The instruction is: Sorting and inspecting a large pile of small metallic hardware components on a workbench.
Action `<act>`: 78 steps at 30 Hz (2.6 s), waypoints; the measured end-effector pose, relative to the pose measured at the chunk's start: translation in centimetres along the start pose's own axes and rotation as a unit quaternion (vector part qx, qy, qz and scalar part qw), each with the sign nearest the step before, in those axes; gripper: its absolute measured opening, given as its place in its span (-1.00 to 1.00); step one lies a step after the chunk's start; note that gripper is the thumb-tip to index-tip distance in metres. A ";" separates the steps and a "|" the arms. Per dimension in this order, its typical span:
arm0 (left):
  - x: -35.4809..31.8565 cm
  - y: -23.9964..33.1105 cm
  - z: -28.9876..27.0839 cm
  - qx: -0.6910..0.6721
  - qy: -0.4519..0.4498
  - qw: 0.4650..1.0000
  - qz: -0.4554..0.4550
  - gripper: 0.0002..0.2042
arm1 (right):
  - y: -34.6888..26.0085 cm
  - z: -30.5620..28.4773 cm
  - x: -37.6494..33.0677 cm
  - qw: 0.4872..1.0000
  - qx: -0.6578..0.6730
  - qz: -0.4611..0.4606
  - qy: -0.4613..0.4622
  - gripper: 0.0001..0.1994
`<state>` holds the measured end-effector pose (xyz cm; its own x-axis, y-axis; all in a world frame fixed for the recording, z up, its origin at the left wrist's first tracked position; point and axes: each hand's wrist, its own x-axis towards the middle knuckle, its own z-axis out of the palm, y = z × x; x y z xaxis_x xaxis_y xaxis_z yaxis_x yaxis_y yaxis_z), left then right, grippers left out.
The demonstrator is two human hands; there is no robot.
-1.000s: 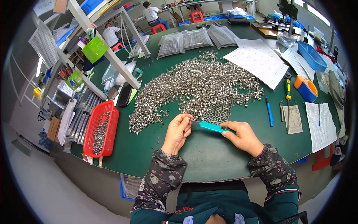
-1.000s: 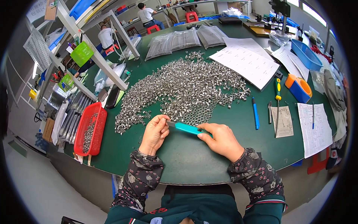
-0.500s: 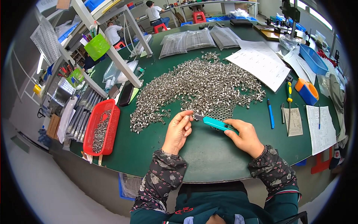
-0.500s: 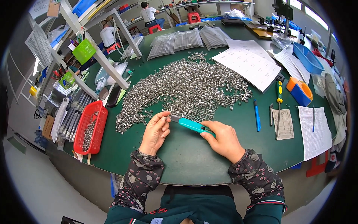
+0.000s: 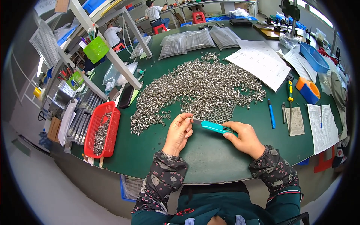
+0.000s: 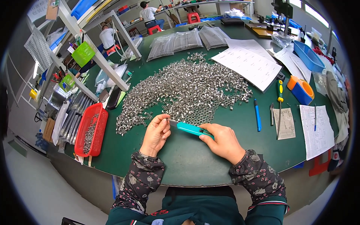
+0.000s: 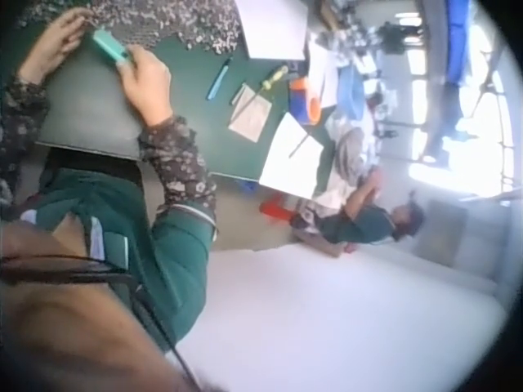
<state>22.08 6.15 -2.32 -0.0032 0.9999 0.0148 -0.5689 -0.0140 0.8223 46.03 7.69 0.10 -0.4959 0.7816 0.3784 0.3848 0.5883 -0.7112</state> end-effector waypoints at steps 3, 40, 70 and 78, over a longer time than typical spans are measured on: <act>0.0 0.1 0.2 -0.003 0.014 1.000 -0.006 -0.85 | -0.1 -0.1 0.0 1.000 -0.002 0.001 -0.003 -0.74; -0.6 0.3 0.9 0.187 0.040 0.981 0.028 -0.87 | -1.2 -0.3 -0.2 0.978 -0.176 -0.094 0.062 -0.75; -0.2 -0.6 0.4 -0.003 0.024 1.000 0.012 -0.88 | -1.0 0.2 -0.2 0.975 -0.177 -0.110 0.073 -0.70; -0.2 -0.3 0.7 -0.034 0.036 0.999 0.014 -0.89 | -0.5 -0.1 0.1 0.990 -0.091 -0.058 0.094 -0.73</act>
<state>22.87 5.93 -2.16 -0.0766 0.9970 -0.0057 -0.6220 -0.0433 0.7818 45.89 7.45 0.59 -0.3982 0.7215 0.5665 0.4766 0.6904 -0.5442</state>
